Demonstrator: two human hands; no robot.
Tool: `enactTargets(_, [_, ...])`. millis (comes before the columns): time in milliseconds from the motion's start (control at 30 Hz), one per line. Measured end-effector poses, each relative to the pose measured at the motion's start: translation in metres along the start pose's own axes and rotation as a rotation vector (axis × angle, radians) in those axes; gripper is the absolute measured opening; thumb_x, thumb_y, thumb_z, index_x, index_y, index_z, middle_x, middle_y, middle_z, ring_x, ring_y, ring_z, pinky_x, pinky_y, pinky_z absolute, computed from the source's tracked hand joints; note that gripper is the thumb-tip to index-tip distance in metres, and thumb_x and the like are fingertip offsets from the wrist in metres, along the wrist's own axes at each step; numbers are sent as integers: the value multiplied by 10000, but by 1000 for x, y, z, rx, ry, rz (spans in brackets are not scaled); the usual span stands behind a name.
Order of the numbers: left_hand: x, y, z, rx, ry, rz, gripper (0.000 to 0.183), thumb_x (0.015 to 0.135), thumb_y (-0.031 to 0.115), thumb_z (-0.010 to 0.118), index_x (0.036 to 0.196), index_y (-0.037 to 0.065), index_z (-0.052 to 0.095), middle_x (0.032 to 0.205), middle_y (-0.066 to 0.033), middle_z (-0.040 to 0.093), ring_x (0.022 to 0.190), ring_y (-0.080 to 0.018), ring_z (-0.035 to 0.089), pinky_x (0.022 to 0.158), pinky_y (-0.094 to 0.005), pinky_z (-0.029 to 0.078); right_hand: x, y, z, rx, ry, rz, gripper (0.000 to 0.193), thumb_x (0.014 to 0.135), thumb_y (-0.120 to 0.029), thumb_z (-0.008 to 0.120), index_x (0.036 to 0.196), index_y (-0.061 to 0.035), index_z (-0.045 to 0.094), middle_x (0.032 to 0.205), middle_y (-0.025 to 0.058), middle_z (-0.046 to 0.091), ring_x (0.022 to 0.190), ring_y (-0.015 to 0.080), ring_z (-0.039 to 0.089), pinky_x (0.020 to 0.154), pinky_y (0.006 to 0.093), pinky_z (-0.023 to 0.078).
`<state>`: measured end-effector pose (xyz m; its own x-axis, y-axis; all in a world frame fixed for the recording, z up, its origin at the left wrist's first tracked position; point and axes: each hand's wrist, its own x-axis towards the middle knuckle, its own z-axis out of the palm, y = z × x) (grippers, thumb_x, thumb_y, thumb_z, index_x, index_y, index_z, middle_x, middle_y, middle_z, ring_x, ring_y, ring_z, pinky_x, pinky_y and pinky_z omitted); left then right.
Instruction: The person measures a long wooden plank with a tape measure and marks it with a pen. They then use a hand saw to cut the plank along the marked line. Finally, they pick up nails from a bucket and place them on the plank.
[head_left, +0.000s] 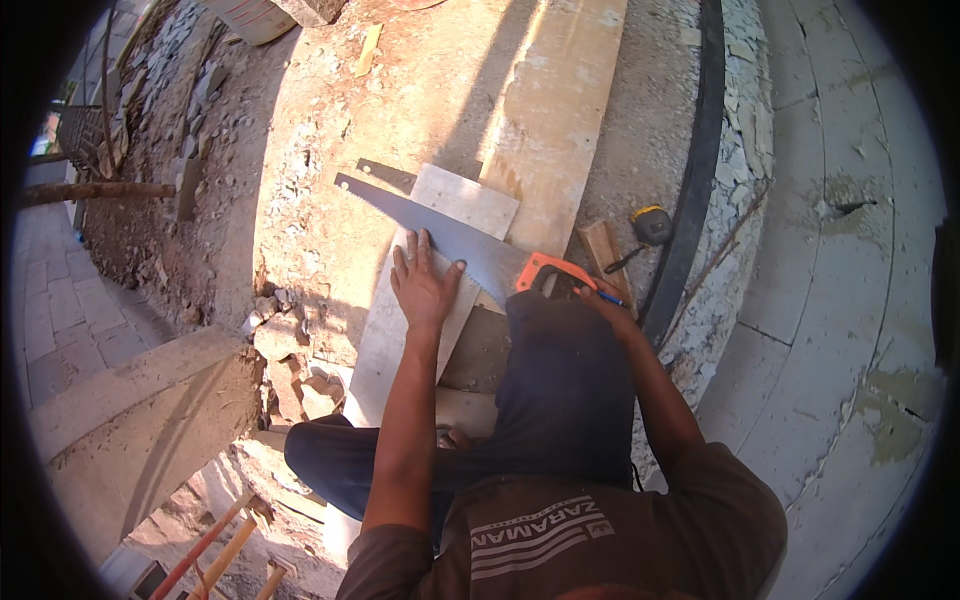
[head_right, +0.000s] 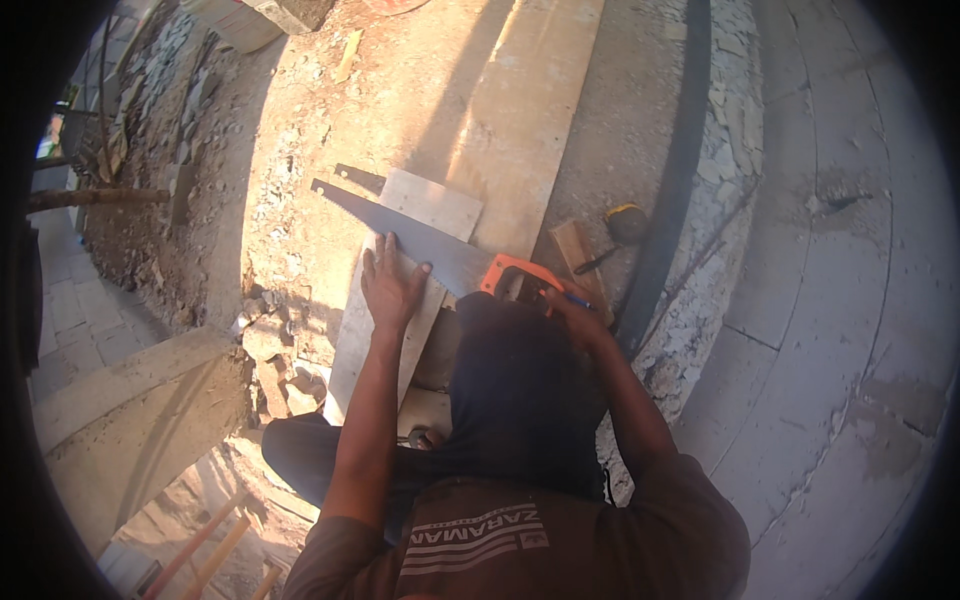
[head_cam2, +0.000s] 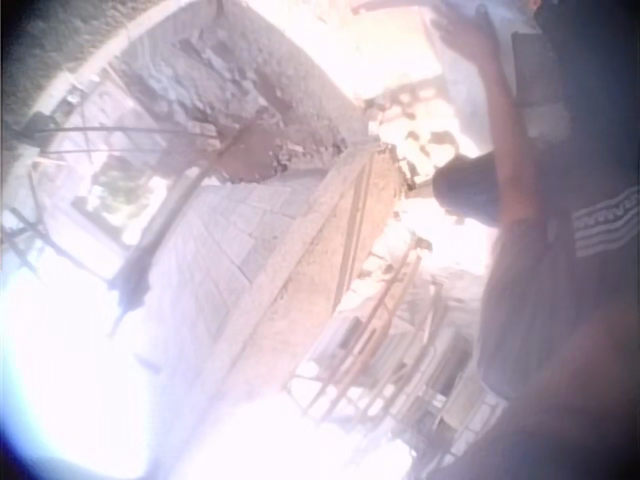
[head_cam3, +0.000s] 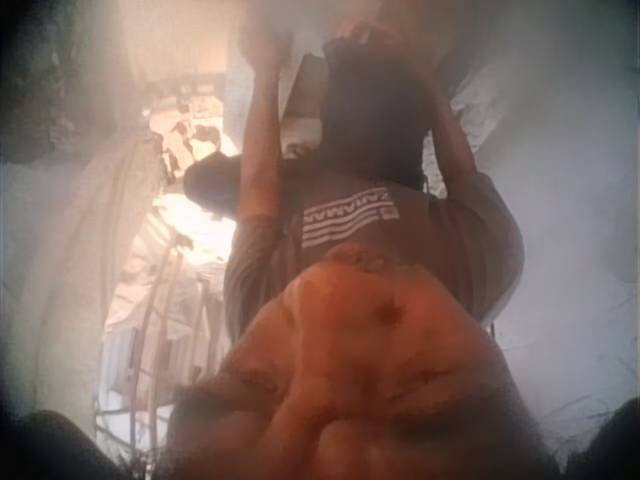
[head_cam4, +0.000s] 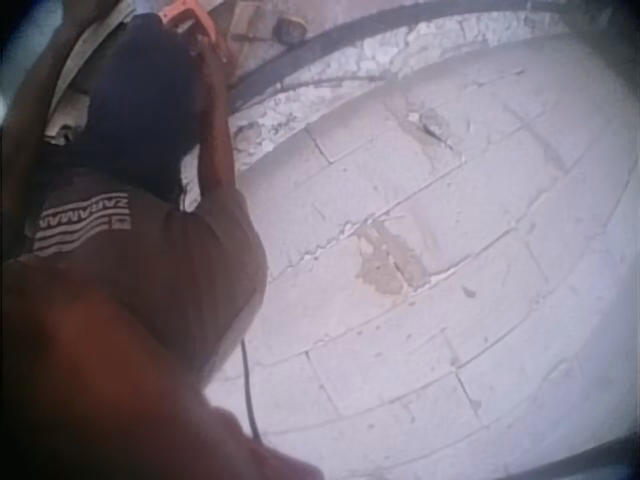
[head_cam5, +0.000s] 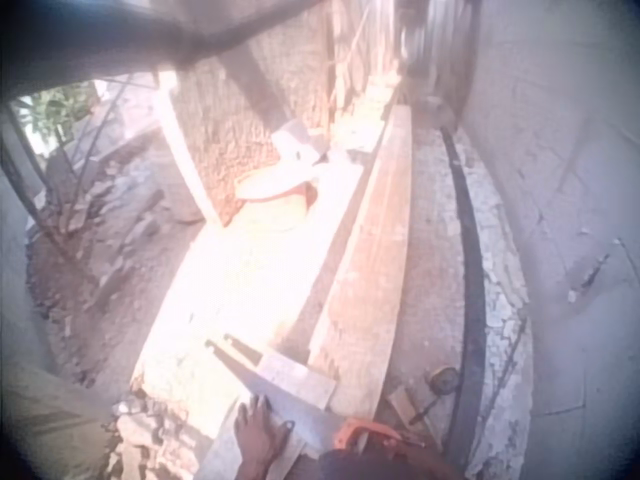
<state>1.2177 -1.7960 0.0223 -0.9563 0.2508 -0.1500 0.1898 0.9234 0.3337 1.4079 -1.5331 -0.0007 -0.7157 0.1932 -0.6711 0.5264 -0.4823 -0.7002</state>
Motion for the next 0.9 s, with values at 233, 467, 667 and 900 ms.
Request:
enactTargets(233, [0,1,-1,19,-29,-23,891,815,546,693,1536,155,344,1605,-96,301,1475,-388,223,1165,-541,218,-1,-7,-8,-70,-37,2,454,948,-287,634,1330,-50,566,993,9,603,869,109,558,761,249,462])
enactTargets(467, [-2,0,1,-1,12,-1,886,808,519,716,1527,151,350,1588,-130,320,1458,-409,246,1150,-557,234,2,-72,6,-648,410,-453,307,956,-240,586,1175,-41,669,1011,124,700,980,193,652,856,327,497])
enactTargets(667, [-1,2,0,-4,-30,-32,876,825,527,693,1534,155,338,1601,-113,299,1472,-397,224,1157,-566,219,41,-138,80,-695,-104,-625,245,942,-174,549,1076,-12,676,794,99,668,766,143,623,698,303,489])
enactTargets(900, [-2,5,1,30,-30,-52,877,831,564,668,1540,172,334,1611,-71,290,1481,-384,213,1166,-565,203,118,-136,182,-913,-351,-926,195,880,-136,625,1021,-6,658,849,148,701,753,237,686,668,343,519])
